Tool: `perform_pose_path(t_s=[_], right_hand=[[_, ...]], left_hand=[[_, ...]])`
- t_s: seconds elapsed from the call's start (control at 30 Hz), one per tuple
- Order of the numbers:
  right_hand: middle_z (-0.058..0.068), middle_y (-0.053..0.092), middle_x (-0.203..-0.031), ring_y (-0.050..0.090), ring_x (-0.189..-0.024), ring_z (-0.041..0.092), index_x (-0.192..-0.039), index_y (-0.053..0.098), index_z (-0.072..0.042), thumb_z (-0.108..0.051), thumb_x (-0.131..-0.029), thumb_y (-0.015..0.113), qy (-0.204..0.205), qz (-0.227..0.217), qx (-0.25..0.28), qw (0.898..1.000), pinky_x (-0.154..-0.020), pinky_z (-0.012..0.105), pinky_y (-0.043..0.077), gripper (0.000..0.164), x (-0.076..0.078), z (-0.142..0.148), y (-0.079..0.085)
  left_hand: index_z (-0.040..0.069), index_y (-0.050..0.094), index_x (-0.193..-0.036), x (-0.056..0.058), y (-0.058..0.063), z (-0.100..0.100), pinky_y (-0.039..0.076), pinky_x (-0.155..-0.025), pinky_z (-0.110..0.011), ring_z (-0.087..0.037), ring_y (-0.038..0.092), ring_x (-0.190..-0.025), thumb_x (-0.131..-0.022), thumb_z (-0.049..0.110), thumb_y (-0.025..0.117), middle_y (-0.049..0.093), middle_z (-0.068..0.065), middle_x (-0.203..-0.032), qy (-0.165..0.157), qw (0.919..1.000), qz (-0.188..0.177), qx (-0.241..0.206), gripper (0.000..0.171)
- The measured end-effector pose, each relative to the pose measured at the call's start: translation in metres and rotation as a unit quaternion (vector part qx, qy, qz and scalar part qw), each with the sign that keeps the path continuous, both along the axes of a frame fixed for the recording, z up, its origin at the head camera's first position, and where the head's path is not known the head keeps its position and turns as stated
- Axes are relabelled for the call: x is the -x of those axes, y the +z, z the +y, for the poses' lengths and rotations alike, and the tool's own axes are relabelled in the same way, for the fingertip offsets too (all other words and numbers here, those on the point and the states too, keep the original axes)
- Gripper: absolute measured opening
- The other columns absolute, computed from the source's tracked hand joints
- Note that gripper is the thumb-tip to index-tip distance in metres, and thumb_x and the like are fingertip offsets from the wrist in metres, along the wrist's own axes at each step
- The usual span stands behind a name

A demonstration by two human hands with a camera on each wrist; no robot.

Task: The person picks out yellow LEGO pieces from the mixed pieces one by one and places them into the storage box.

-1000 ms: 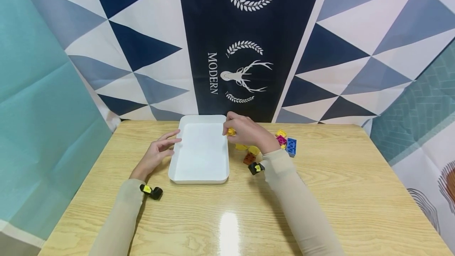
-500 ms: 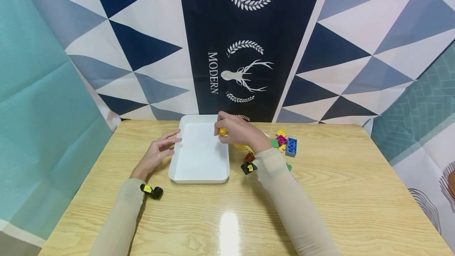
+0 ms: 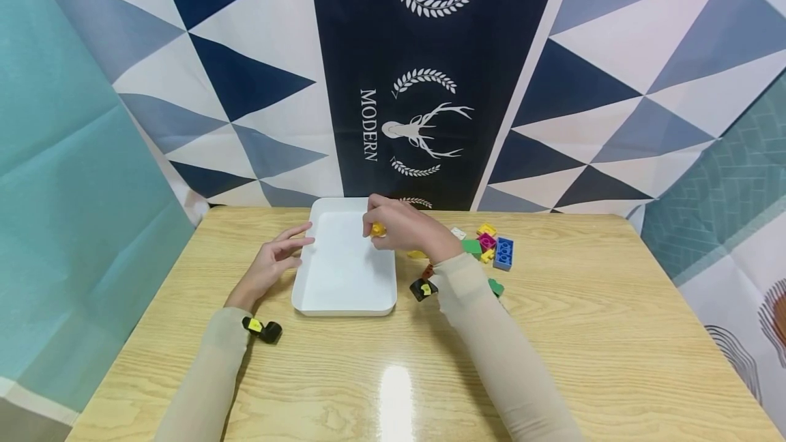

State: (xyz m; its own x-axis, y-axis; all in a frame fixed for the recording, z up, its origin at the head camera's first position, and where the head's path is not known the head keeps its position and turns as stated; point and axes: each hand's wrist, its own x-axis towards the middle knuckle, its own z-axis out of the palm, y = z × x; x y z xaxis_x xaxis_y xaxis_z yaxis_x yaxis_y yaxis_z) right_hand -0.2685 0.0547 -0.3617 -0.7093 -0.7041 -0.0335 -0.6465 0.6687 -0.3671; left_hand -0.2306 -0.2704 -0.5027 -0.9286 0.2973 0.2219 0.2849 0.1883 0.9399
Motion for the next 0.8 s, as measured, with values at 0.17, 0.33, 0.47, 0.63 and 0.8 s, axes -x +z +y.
perform_pose_path(t_s=[0.17,0.33,0.47,0.63,0.8], right_hand=[[0.007,0.067,-0.121,0.061,-0.114,0.027,-0.112,0.087,-0.011,-0.009,-0.100,0.081,0.013,-0.008,-0.016,1.000,-0.103,0.039,0.058,0.014,0.000,-0.004,0.006],[0.008,0.068,-0.118,0.062,-0.111,0.026,-0.109,0.088,-0.011,-0.007,-0.098,0.082,0.027,-0.017,-0.025,0.999,-0.100,0.038,0.057,0.013,0.001,-0.007,0.007],[0.008,0.068,-0.115,0.063,-0.108,0.026,-0.109,0.088,-0.010,-0.006,-0.098,0.082,0.030,-0.040,-0.029,0.998,-0.099,0.036,0.058,0.013,0.001,-0.010,0.004],[0.007,0.068,-0.116,0.063,-0.107,0.026,-0.107,0.087,-0.012,-0.006,-0.098,0.083,0.021,-0.066,-0.040,0.997,-0.099,0.036,0.059,0.011,0.000,-0.014,0.001],[0.006,0.069,-0.117,0.062,-0.108,0.025,-0.103,0.086,-0.014,-0.005,-0.098,0.082,0.016,-0.080,-0.057,0.995,-0.099,0.037,0.059,0.011,-0.001,-0.018,-0.001]], left_hand=[[-0.015,0.065,-0.146,0.000,-0.001,0.000,0.040,-0.122,-0.003,-0.046,0.029,-0.171,-0.101,-0.010,0.062,0.038,-0.030,-0.180,0.000,1.0000,-0.002,0.000,0.046],[-0.015,0.065,-0.147,0.000,-0.001,-0.001,0.041,-0.123,-0.004,-0.035,0.034,-0.171,-0.101,-0.009,0.062,0.038,-0.030,-0.179,0.000,1.0000,-0.002,-0.001,0.046],[-0.015,0.065,-0.147,0.000,-0.001,-0.001,0.041,-0.123,-0.004,-0.025,0.037,-0.170,-0.101,-0.009,0.062,0.038,-0.030,-0.179,0.001,1.0000,-0.002,0.000,0.046],[-0.015,0.065,-0.147,0.000,0.000,-0.001,0.041,-0.122,-0.004,-0.035,0.034,-0.171,-0.101,-0.010,0.062,0.038,-0.030,-0.179,0.001,1.0000,-0.002,0.001,0.046],[-0.015,0.066,-0.146,0.001,-0.001,-0.001,0.041,-0.122,-0.003,-0.044,0.031,-0.170,-0.101,-0.010,0.062,0.039,-0.030,-0.179,0.002,1.0000,0.002,0.005,0.046]])
